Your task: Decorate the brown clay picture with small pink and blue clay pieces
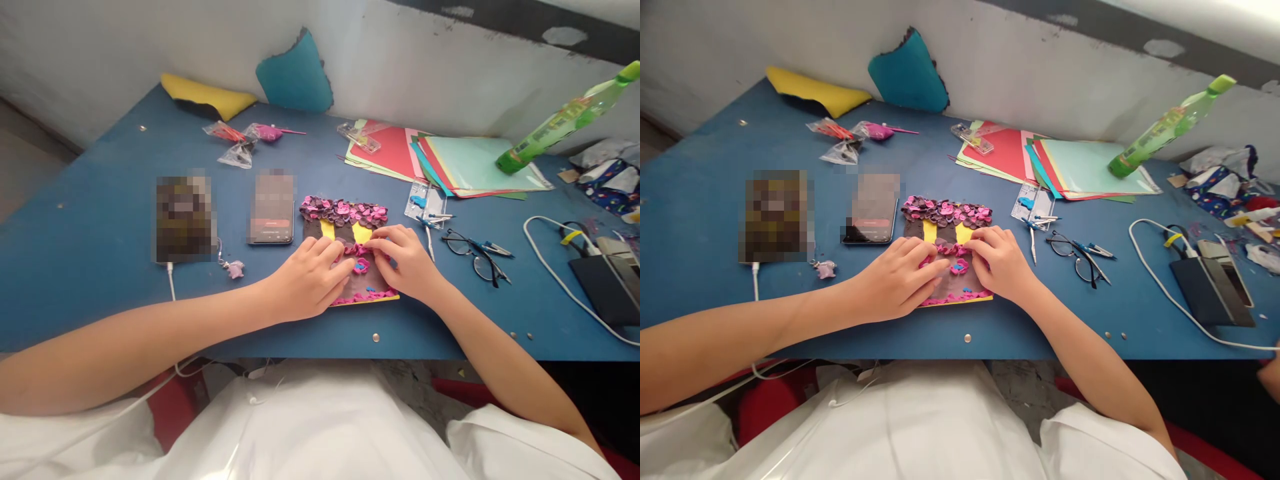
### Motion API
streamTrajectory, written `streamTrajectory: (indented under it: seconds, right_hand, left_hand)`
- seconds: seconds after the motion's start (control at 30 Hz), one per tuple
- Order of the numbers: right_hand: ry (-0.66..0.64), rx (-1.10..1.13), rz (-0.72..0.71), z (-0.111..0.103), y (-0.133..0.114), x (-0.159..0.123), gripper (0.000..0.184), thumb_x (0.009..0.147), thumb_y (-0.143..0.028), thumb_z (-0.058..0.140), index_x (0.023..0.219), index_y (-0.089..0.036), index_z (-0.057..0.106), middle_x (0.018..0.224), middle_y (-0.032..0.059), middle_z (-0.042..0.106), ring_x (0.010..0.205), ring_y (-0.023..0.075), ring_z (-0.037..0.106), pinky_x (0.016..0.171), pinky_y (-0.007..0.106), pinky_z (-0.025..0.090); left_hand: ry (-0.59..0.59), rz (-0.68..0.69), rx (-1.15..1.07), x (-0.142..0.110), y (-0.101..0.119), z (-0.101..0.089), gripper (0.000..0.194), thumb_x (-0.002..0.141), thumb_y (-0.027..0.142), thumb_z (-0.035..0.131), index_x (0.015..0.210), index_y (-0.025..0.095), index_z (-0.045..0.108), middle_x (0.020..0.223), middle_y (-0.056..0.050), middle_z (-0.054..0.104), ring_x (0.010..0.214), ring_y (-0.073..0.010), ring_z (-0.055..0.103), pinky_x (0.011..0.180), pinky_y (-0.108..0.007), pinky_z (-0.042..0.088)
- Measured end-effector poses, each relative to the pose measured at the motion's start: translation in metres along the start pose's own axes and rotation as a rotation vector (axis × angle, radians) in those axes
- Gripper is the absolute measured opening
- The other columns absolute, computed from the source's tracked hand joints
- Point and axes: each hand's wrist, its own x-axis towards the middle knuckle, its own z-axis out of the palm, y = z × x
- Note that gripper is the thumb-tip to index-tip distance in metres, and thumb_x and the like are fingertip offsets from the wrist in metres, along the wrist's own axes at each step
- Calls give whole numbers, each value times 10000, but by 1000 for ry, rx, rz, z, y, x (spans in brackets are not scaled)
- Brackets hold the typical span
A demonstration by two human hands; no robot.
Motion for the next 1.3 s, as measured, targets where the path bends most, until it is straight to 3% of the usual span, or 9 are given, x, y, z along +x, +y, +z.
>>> streamTrajectory:
  seconds: [0.3,0.43,0.53,0.73,1.0,1.17,1.3]
  right_hand:
    - [76,2,13,-1,-4,3,89,883,-163,542,908,-171,627,905,86,677,819,200,597,708,343,438]
    - [167,76,-33,-9,-14,4,52,876,-162,564,906,-179,604,853,75,669,774,177,595,694,328,435]
    - [189,141,-121,-15,-26,5,50,860,-163,603,900,-187,587,822,57,666,741,162,592,689,321,430]
    - [187,111,-246,-15,-40,2,68,889,-172,578,953,-193,584,781,33,679,693,150,600,647,313,411]
    - [282,59,-270,-16,-45,-2,95,863,-139,607,941,-194,610,758,21,682,648,138,595,622,314,406]
    - [266,141,-363,-15,-44,-3,95,837,-66,587,901,-130,614,721,54,660,640,145,584,581,308,407]
    - [239,157,-348,-13,-45,-3,77,862,-106,553,925,-140,582,723,62,647,645,155,575,559,304,421]
  left_hand:
    - [-2,-11,-82,-1,-1,0,317,895,126,349,1092,87,593,949,-149,565,835,-259,479,726,-399,430]
    - [55,-153,-468,-1,2,0,426,901,59,284,1314,55,390,1033,-146,571,925,-205,525,838,-360,464]
    - [67,-269,-764,1,5,-3,453,932,106,304,1383,115,261,1053,-102,591,940,-150,565,863,-302,470]
    - [-9,-336,-1017,2,10,-10,443,950,218,353,1380,152,264,1106,-99,634,1007,-156,611,863,-288,496]
    - [-10,-222,-885,-2,12,-12,339,947,212,422,1277,136,422,1112,-95,665,943,-148,643,804,-244,514]
    - [128,-15,-693,-1,11,-12,209,979,241,410,1083,111,536,840,-65,701,753,-146,636,703,-239,491]
    - [137,45,-587,-2,10,-11,289,995,274,344,837,133,540,692,-47,624,615,-147,555,584,-251,437]
